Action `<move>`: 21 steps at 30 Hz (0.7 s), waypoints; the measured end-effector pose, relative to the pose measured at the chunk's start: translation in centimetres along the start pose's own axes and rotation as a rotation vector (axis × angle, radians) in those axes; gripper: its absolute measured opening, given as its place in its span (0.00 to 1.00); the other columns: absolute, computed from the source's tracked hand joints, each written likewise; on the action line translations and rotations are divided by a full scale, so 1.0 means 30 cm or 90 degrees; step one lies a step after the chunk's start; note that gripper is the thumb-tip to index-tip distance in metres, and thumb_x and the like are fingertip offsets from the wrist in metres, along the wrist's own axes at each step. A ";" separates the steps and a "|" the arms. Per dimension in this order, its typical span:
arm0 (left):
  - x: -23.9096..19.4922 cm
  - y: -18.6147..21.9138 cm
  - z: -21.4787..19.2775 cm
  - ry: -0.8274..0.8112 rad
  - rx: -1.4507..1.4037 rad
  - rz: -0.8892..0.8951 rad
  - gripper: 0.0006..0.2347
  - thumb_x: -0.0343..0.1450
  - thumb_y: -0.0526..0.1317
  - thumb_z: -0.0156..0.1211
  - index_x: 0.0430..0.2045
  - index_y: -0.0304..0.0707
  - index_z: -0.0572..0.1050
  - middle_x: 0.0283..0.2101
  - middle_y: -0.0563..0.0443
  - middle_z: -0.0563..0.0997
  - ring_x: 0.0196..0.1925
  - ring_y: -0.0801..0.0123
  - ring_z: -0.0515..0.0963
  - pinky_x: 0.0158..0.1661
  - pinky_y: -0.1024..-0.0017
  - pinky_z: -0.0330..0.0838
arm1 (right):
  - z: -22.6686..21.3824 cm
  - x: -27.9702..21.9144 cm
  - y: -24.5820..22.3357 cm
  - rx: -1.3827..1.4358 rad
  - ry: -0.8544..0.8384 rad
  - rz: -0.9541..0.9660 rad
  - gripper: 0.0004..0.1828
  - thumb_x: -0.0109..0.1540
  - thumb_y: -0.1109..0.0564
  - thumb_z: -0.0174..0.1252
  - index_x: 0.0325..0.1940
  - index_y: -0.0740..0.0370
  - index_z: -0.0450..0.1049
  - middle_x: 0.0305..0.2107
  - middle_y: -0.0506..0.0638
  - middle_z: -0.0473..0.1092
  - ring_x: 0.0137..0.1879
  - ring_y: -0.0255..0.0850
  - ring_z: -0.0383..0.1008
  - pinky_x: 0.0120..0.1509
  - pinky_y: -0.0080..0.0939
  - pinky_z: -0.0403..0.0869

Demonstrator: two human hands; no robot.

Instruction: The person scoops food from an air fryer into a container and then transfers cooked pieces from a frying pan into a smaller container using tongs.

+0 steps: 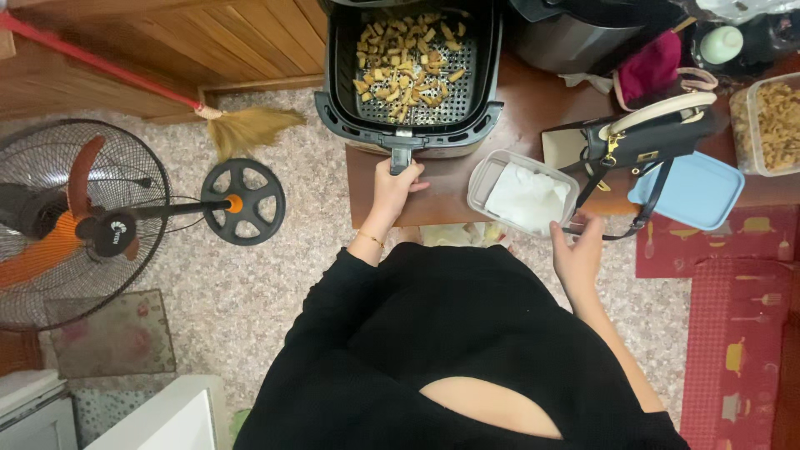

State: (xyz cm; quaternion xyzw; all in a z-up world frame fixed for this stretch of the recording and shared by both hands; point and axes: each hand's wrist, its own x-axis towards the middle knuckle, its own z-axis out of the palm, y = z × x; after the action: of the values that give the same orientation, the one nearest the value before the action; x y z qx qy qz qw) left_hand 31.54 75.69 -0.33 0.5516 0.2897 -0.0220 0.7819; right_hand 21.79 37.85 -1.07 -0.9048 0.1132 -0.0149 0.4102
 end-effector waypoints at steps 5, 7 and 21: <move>0.026 0.008 0.033 0.014 -0.014 0.000 0.09 0.64 0.30 0.75 0.26 0.23 0.77 0.18 0.41 0.73 0.20 0.58 0.81 0.34 0.44 0.90 | 0.023 0.007 0.012 0.014 0.002 0.032 0.30 0.68 0.57 0.71 0.68 0.73 0.67 0.51 0.71 0.72 0.58 0.69 0.77 0.56 0.62 0.76; 0.038 0.016 0.051 0.014 -0.011 0.001 0.10 0.63 0.30 0.76 0.27 0.23 0.77 0.19 0.43 0.73 0.21 0.60 0.80 0.32 0.43 0.90 | 0.029 0.005 0.017 0.007 0.025 0.049 0.30 0.68 0.57 0.72 0.67 0.74 0.68 0.50 0.71 0.73 0.58 0.70 0.78 0.56 0.62 0.77; 0.202 0.254 0.212 0.050 0.042 0.040 0.08 0.62 0.35 0.71 0.25 0.39 0.74 0.19 0.48 0.72 0.24 0.64 0.76 0.38 0.36 0.93 | 0.040 -0.014 -0.079 0.039 -0.022 0.209 0.20 0.69 0.38 0.63 0.58 0.51 0.80 0.39 0.54 0.84 0.48 0.53 0.86 0.53 0.56 0.81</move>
State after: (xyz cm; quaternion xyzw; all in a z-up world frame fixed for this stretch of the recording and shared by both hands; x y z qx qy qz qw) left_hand 42.02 74.82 4.67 0.5863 0.3019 0.0143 0.7516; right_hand 21.97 40.35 -0.09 -0.8614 0.2521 0.0643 0.4361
